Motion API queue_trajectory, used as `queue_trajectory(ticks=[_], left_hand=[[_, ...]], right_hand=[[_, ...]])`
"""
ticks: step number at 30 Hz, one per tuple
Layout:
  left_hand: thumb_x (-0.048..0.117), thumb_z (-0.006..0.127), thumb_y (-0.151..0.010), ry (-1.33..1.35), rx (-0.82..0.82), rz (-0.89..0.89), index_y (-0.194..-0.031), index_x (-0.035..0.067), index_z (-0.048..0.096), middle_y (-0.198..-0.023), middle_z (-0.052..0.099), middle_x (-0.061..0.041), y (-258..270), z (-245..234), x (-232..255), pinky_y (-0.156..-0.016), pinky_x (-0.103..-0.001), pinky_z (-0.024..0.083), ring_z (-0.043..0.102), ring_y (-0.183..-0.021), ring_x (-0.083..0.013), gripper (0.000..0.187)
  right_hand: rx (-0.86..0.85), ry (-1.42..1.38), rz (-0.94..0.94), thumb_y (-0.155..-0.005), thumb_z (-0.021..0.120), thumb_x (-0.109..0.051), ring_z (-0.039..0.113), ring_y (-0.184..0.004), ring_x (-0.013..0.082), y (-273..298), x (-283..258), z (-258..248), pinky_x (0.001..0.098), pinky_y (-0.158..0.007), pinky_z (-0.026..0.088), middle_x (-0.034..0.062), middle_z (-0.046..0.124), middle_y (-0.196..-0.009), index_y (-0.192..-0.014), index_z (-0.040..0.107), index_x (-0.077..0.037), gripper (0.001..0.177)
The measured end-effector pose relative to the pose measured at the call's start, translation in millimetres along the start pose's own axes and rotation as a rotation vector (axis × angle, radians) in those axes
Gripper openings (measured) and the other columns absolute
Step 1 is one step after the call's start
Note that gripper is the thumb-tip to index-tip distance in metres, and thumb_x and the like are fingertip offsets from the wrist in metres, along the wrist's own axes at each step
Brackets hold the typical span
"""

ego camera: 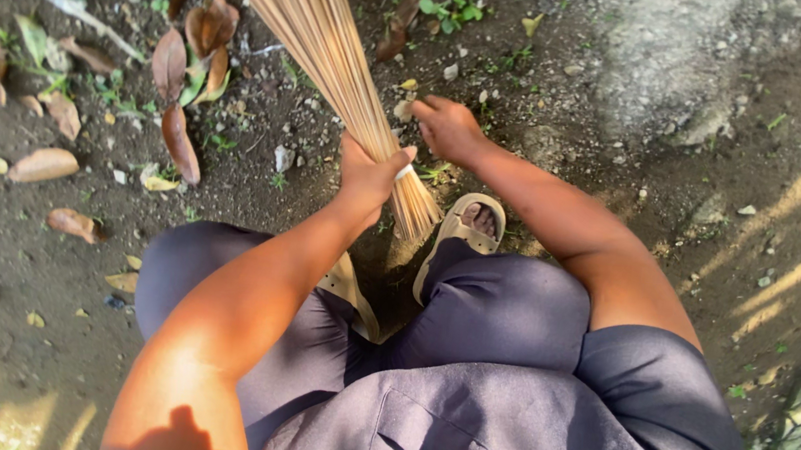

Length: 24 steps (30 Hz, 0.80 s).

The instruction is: The person ties a bundle of thin sticks together with a white band, pulls small weeds from the dirt by hand, and sweeps the ground using the bundle of sticks.

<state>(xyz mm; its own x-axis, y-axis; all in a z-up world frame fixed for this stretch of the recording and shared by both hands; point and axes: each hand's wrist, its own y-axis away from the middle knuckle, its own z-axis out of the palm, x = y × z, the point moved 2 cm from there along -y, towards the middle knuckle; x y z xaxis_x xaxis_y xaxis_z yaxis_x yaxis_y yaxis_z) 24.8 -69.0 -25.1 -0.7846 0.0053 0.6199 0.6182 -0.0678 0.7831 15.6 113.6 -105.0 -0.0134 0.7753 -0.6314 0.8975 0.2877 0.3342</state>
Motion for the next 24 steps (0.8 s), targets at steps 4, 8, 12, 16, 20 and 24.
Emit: queue_trajectory(ticks=[4,8,12,16,20,24], left_hand=[[-0.006,0.075,-0.086,0.217,-0.07,0.156,-0.136,0.007,0.033,-0.117,0.055,-0.01,8,12,11,-0.09,-0.038,0.058,0.064,-0.107,-0.0234,0.066],[-0.004,0.075,-0.09,0.228,-0.133,0.311,-0.145,0.008,0.031,-0.12,0.057,-0.012,15,26,40,-0.094,-0.038,0.056,0.062,-0.11,-0.0216,0.071],[0.002,0.074,-0.093,0.287,-0.224,0.398,-0.146,0.012,0.025,-0.126,0.057,-0.009,8,39,75,-0.099,-0.037,0.057,0.063,-0.118,-0.0209,0.074],[0.011,0.078,-0.094,0.326,-0.2,0.472,-0.149,0.011,0.025,-0.124,0.055,-0.012,-9,47,85,-0.1,-0.04,0.057,0.062,-0.115,-0.0251,0.077],[0.025,0.068,-0.109,-0.011,-0.35,0.606,-0.16,0.01,0.024,-0.152,0.043,-0.007,-26,49,78,-0.119,-0.038,0.045,0.047,-0.141,-0.0186,0.069],[0.031,0.063,-0.107,-0.224,-0.42,0.572,-0.151,0.008,0.036,-0.132,0.053,-0.008,-18,53,64,-0.099,-0.037,0.052,0.054,-0.123,-0.0181,0.057]], right_hand=[[0.227,-0.163,-0.25,-0.091,0.069,-0.017,0.072,-0.095,0.0331,-8,-1,-19,0.0402,-0.082,0.06,0.0175,0.072,-0.117,-0.118,0.065,-0.009,0.028],[0.132,-0.608,-0.066,-0.107,0.068,-0.023,0.073,-0.109,0.0187,-20,6,-47,0.0331,-0.093,0.061,0.0102,0.074,-0.125,-0.131,0.069,-0.01,0.027],[-0.221,-1.131,-0.051,-0.108,0.057,-0.037,0.067,-0.117,0.0181,-16,-23,-91,0.033,-0.101,0.057,0.011,0.071,-0.123,-0.14,0.065,-0.004,0.047],[-0.227,-0.806,-0.162,-0.076,0.084,-0.031,0.063,-0.115,0.0202,8,-75,-131,0.0357,-0.098,0.052,0.0128,0.064,-0.126,-0.146,0.039,-0.003,0.088],[-0.199,-0.436,0.103,-0.071,0.083,-0.026,0.069,-0.104,0.0201,27,-70,-191,0.036,-0.093,0.058,0.0133,0.07,-0.116,-0.131,0.058,-0.006,0.068],[-0.043,-0.413,0.021,-0.069,0.087,-0.017,0.063,-0.113,0.0219,87,-65,-265,0.0357,-0.099,0.051,0.0147,0.064,-0.119,-0.137,0.056,-0.003,0.077]])
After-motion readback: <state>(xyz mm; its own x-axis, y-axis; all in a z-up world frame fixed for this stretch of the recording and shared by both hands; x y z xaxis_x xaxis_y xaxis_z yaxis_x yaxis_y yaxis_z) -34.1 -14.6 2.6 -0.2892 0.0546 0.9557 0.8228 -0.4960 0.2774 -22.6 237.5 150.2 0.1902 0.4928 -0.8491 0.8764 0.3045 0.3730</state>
